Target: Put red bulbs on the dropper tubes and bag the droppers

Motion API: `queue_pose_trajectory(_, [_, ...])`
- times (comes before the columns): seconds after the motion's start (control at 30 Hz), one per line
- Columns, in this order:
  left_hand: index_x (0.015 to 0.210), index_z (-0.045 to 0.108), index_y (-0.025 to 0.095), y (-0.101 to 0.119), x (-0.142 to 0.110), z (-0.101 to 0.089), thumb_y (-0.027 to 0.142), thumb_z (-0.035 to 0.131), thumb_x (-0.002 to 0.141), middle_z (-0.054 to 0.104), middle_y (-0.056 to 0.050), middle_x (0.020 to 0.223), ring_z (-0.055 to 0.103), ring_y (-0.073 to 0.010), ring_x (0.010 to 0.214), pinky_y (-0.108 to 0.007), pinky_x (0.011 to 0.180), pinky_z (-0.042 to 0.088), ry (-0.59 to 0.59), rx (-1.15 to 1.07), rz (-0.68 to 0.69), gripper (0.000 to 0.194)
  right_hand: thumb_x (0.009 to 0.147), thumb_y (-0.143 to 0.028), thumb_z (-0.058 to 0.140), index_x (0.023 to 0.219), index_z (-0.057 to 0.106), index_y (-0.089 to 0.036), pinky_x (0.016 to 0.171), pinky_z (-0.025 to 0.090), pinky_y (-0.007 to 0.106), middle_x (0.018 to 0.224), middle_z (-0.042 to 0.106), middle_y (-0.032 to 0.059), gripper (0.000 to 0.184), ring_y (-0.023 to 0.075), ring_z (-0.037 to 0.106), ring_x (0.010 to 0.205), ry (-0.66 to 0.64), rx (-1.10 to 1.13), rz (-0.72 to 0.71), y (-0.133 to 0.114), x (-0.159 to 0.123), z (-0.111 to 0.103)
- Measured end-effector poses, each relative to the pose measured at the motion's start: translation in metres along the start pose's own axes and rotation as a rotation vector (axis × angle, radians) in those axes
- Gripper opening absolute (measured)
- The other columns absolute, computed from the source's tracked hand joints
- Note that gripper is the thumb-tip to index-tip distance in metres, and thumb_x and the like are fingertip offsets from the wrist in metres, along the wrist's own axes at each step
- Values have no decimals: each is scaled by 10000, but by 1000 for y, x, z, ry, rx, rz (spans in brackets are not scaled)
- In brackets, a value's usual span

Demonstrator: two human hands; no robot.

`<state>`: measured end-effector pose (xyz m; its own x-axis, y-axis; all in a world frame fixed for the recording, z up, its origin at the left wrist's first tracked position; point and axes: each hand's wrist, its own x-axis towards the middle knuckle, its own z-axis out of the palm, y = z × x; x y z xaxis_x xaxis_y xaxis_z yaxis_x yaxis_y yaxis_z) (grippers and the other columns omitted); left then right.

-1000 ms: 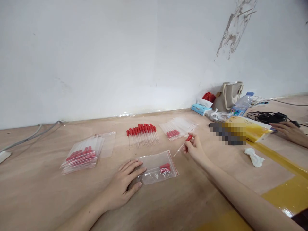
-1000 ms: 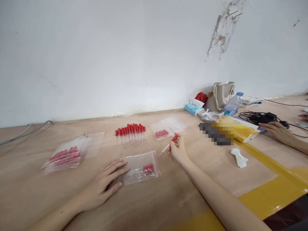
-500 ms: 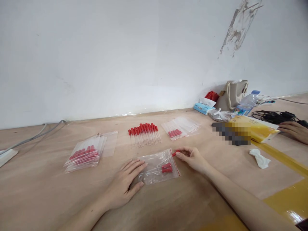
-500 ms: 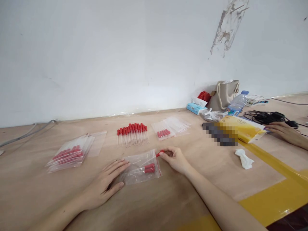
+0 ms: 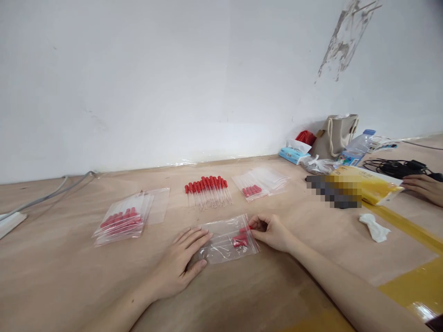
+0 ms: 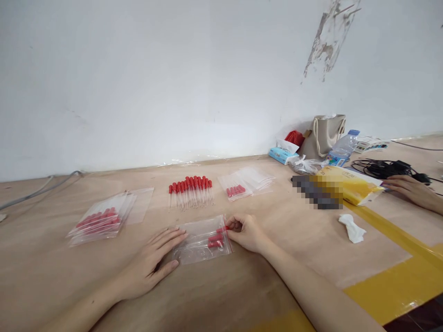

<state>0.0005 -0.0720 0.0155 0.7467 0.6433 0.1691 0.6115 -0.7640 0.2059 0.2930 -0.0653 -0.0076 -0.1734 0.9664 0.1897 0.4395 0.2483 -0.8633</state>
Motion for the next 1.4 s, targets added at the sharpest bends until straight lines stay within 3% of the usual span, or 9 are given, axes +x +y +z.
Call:
queue_pose_trajectory(0.27, [1327, 284, 271, 1, 0, -1, 342, 387, 875, 369, -20, 1353, 299, -215, 1249, -443, 1026, 268, -5, 1, 3, 470, 734, -187, 531, 872, 644, -203, 734, 449, 278, 879, 655, 25, 179, 152, 587, 815, -51, -86, -123, -8, -4, -2])
queue_pose_trajectory(0.4, [1306, 328, 279, 0, 0, 0, 348, 403, 867, 369, -12, 1353, 290, -215, 1253, -439, 1030, 264, 2, 4, 1, 451, 745, -238, 516, 877, 608, -169, 603, 451, 252, 803, 659, 38, 175, 140, 588, 688, 30, -88, -31, -3, 4, -9])
queue_pose_trajectory(0.53, [1300, 345, 274, -2, -1, 2, 338, 403, 868, 379, -26, 1347, 306, -225, 1244, -452, 1021, 271, 15, 1, 19, 441, 718, -225, 516, 761, 586, -153, 529, 416, 229, 697, 634, 28, 109, 119, 548, 583, 138, -224, -13, -5, 36, -13])
queue_pose_trajectory(0.67, [1299, 350, 273, -2, -1, 1, 336, 410, 864, 402, -37, 1331, 326, -231, 1232, -467, 1015, 274, 32, -8, 33, 443, 695, -200, 529, 747, 577, -157, 636, 432, 243, 725, 630, 36, 83, 135, 572, 670, 176, -421, 85, -15, 85, -1])
queue_pose_trajectory(0.83, [1297, 352, 274, -1, -2, 0, 337, 410, 864, 395, -33, 1335, 318, -228, 1237, -464, 1017, 277, 23, -14, 25, 441, 748, -215, 489, 1069, 465, -110, 761, 410, 335, 908, 611, 127, 338, 230, 561, 887, 246, -503, 195, -15, 132, 22])
queue_pose_trajectory(1.0, [1290, 366, 269, 0, -2, -1, 343, 410, 864, 394, -32, 1335, 320, -227, 1236, -457, 1020, 278, 15, -16, 15, 434, 719, -154, 509, 1069, 445, -78, 724, 421, 364, 961, 586, 203, 364, 283, 567, 896, 154, -544, 301, -13, 152, 32])
queue_pose_trajectory(1.2, [1292, 360, 267, -1, -2, 0, 344, 402, 869, 386, -31, 1340, 306, -222, 1243, -454, 1024, 272, 5, -2, 16, 432, 676, -93, 516, 1211, 306, -22, 709, 425, 374, 943, 580, 229, 579, 294, 575, 866, 120, -546, 290, -29, 140, 18])
queue_pose_trajectory(1.3, [1297, 350, 271, -2, -2, 1, 344, 399, 870, 383, -32, 1341, 302, -224, 1244, -458, 1020, 274, 14, 5, 22, 436, 720, -127, 452, 1280, 167, -79, 668, 444, 324, 810, 593, 110, 631, 219, 590, 760, 174, -485, 221, -29, 110, -6])
queue_pose_trajectory(1.4, [1297, 350, 275, -2, -1, 1, 346, 400, 869, 386, -32, 1339, 305, -228, 1241, -460, 1015, 278, 17, 3, 19, 437, 720, -208, 437, 1269, 109, -152, 485, 448, 264, 627, 487, -49, 641, 128, 531, 473, 304, -13, 146, -17, 71, -23])
